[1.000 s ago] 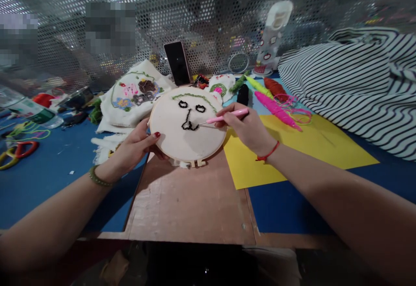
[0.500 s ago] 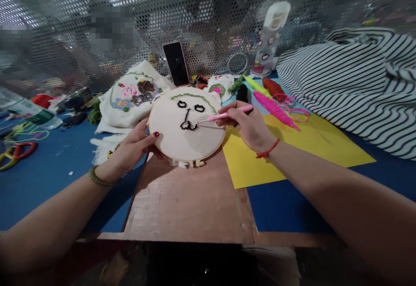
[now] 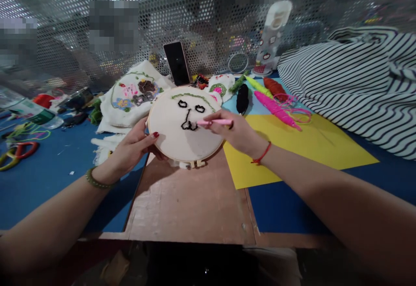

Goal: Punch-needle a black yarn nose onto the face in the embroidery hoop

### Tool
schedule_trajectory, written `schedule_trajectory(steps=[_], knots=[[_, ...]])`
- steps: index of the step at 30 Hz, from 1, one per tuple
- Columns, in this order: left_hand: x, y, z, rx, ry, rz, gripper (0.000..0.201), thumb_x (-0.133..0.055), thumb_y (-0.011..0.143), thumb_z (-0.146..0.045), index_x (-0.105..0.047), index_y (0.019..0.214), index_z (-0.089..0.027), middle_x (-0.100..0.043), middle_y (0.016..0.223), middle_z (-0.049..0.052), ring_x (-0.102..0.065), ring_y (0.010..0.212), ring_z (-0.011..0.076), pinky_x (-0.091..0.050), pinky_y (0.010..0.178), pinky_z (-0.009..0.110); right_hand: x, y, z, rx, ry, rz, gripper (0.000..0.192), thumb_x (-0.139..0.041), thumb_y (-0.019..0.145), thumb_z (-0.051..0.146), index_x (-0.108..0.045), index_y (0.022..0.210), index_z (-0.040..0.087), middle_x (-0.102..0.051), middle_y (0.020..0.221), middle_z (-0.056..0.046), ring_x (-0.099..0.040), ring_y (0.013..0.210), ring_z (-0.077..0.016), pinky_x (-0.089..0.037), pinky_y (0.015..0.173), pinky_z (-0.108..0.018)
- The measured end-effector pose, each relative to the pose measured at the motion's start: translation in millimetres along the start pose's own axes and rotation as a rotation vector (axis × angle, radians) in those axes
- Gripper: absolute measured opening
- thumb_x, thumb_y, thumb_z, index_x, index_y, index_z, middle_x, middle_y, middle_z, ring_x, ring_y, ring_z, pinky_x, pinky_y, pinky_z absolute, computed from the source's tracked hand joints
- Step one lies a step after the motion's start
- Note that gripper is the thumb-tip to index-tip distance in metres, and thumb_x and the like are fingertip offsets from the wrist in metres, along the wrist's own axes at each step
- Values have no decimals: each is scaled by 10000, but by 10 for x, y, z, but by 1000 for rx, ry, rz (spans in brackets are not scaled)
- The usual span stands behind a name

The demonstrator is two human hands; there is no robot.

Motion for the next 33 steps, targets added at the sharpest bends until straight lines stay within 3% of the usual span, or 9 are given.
schedule_trajectory(steps=[4,9,19,26,33], knots=[[0,10,33,10,1,-3,722,-689,919,-409,-329,1512,-208,-751,884,58,-705,558,181,-628,503,292,244,41,-154,-124,332,-225,135,-741,826,366,-709,801,237,-756,799,-34,-713,742,-186,-614,828,-408],[7,15,38,6,10,-7,683,-699,911,-417,-378,1483,-226,-755,923,61,-699,557,171,-624,493,286,303,51,-165,-137,443,-257,160,-772,782,378,-696,737,245,-702,683,0,-687,698,-168,-611,847,-406],[-18,14,16,2,-4,4,726,-722,891,-440,-361,1476,-206,-750,888,58,-695,551,171,-622,496,280,263,23,-117,-81,279,-247,187,-757,834,413,-686,803,243,-714,764,-4,-715,724,-162,-617,800,-365],[-27,-4,-3,8,8,10,758,-693,917,-413,-297,1531,-211,-740,842,47,-688,536,171,-623,505,285,-81,-12,135,101,-175,20,195,-724,873,378,-734,1024,254,-765,1098,-92,-701,1083,-283,-540,1010,-532],[-43,-3,32,17,-28,14,728,-692,916,-391,-331,1521,-206,-754,854,63,-692,538,188,-612,482,296,232,50,-199,-172,372,-264,177,-715,856,380,-669,769,234,-755,832,-39,-732,782,-187,-600,878,-399]])
Point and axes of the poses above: each hand's wrist, its own y-axis towards the middle knuckle, its own x-axis out of the back of the hand, z = x × y, the point moved 7 cm from there along y, towards the middle knuckle
